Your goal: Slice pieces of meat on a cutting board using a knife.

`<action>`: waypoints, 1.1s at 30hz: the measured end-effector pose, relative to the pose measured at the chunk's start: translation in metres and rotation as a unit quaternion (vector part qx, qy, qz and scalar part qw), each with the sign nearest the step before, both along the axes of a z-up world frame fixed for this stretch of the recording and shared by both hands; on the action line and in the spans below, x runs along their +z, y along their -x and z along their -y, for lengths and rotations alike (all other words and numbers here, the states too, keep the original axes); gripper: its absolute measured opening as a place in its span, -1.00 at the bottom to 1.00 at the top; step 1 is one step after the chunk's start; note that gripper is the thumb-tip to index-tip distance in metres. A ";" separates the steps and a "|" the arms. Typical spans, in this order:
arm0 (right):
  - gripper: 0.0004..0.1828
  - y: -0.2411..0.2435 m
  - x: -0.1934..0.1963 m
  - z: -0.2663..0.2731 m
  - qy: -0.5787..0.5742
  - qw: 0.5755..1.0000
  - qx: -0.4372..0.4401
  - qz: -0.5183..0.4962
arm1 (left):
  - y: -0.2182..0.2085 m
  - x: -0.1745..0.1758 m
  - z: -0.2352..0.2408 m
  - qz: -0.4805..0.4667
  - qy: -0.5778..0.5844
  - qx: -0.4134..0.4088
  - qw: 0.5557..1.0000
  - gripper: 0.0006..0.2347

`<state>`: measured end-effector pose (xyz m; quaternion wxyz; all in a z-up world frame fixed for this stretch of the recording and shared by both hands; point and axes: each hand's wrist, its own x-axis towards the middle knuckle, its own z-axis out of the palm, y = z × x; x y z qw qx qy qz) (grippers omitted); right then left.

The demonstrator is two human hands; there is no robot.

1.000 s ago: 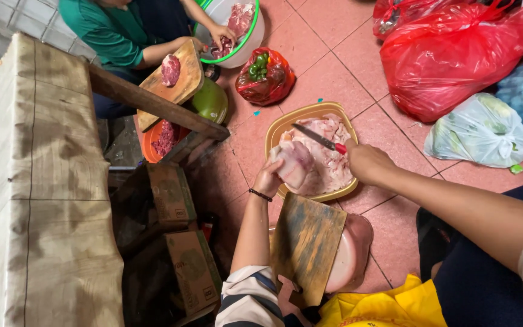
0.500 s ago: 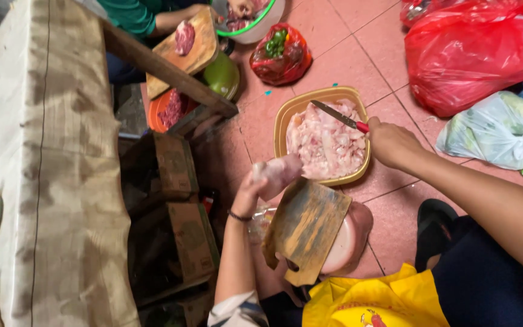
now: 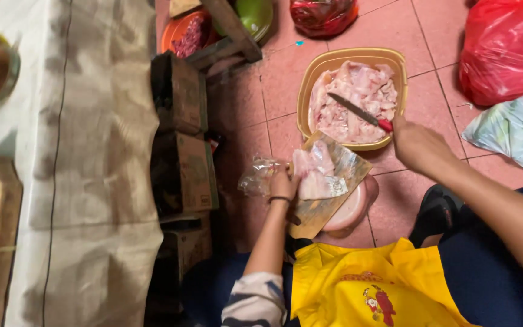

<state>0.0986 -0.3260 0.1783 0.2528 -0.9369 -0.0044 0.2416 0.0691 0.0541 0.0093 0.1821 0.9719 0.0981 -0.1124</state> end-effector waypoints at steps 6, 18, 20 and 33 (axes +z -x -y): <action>-0.57 0.069 0.049 -0.066 -0.074 0.989 0.005 -0.127 | -0.031 -0.073 0.016 -0.081 0.044 0.080 0.993 -0.37; -0.62 0.115 -0.080 -0.089 -0.099 0.989 -0.084 -0.071 | -0.009 0.061 0.068 -0.033 0.271 0.135 0.952 -0.51; -0.62 0.118 -0.097 -0.088 -0.087 0.991 -0.070 -0.070 | 0.008 0.042 0.065 -0.018 0.222 0.149 0.963 -0.46; -0.71 0.136 -0.153 -0.102 -0.013 1.000 0.002 -0.007 | 0.042 -0.010 0.080 0.153 0.074 0.094 0.981 -0.25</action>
